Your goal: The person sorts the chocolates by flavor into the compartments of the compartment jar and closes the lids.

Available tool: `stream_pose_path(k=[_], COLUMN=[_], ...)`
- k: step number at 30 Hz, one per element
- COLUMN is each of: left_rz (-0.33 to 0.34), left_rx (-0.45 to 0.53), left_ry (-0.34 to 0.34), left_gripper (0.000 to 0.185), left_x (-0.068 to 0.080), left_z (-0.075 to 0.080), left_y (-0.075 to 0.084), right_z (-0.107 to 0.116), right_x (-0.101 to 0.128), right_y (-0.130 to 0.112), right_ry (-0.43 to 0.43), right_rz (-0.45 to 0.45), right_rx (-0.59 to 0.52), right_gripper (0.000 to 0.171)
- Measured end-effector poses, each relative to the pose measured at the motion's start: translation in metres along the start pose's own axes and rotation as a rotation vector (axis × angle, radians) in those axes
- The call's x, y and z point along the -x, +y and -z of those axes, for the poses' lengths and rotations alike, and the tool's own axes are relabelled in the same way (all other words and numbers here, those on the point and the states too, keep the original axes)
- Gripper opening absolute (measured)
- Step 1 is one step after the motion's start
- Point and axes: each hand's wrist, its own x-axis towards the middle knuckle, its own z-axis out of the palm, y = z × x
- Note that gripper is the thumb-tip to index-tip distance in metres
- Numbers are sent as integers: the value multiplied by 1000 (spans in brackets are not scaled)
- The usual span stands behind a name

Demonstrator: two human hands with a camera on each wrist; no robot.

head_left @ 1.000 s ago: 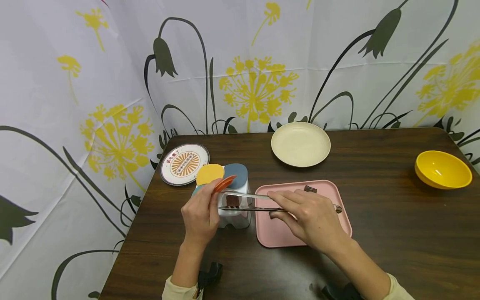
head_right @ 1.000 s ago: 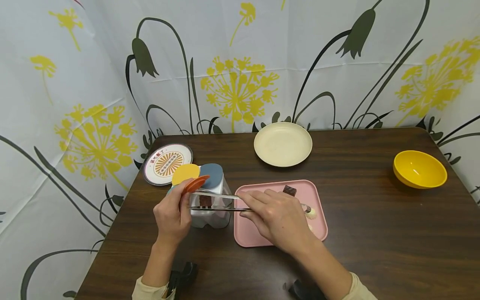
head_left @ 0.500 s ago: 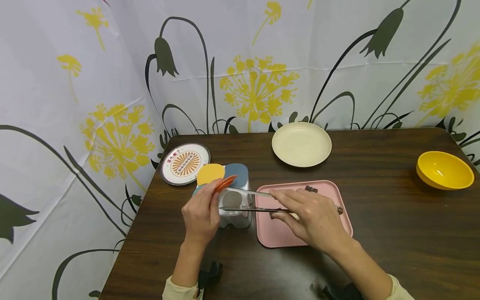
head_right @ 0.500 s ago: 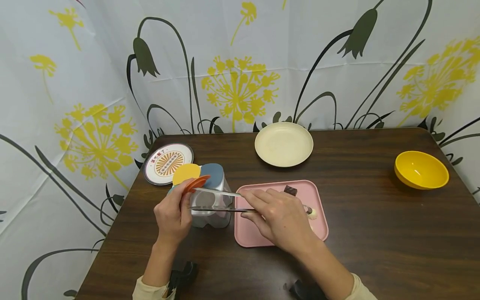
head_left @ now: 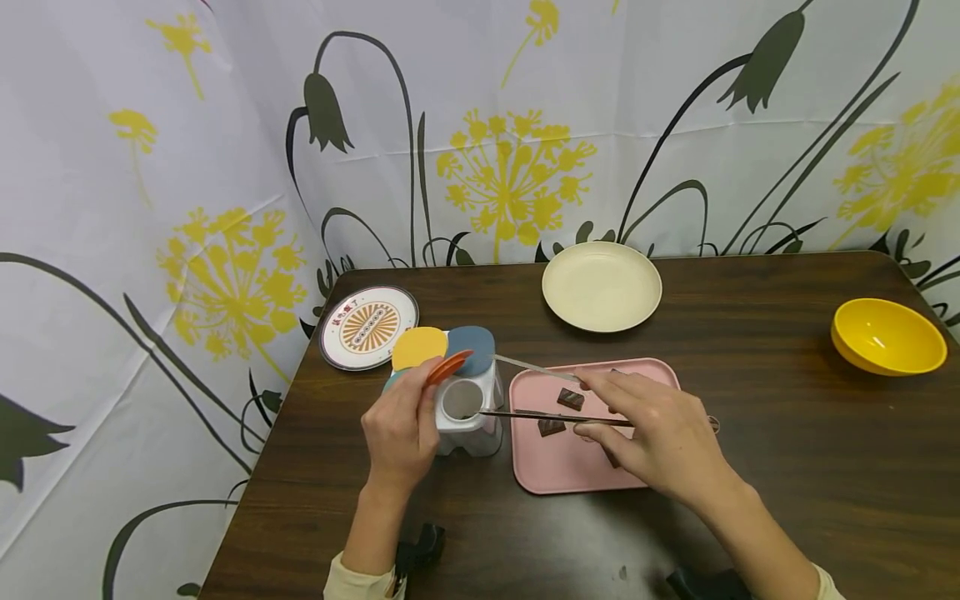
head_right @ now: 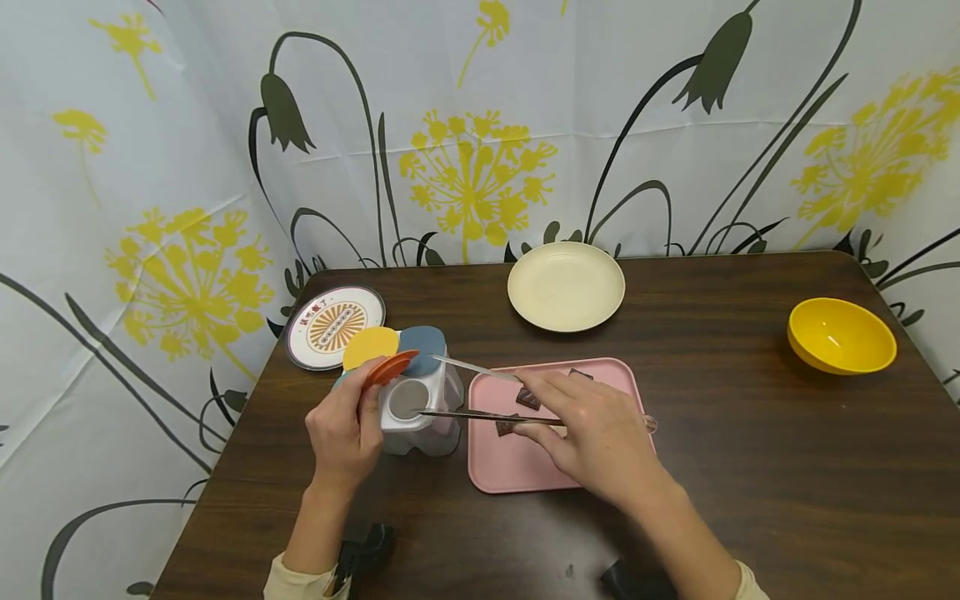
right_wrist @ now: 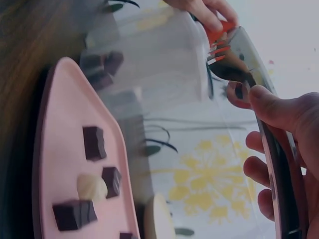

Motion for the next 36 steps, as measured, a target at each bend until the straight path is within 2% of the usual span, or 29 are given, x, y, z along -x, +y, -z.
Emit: stream_pose_path(k=[5,11,20,30,36], left_rz=[16,19,13,11,14], left_rx=[7,15,9,6,8], left_ry=[-15,-17,-18,-18,-12], left_gripper=[29,29,29,29,29], left_x=[0,0,-1,-1,-1], left_z=[0,0,0,0,0], left_y=[1,2,2,2,2], right_z=[13,26,37,42,48], right_x=[8,22,39,64,82], right_y=[12,26,40,53,60], right_ry=[13,21,4,-1,1], right_rz=[-82,-172,-302,-420,-558], right_rx=[14,74,129,158,160], right_gripper=[53,63,70,69,65])
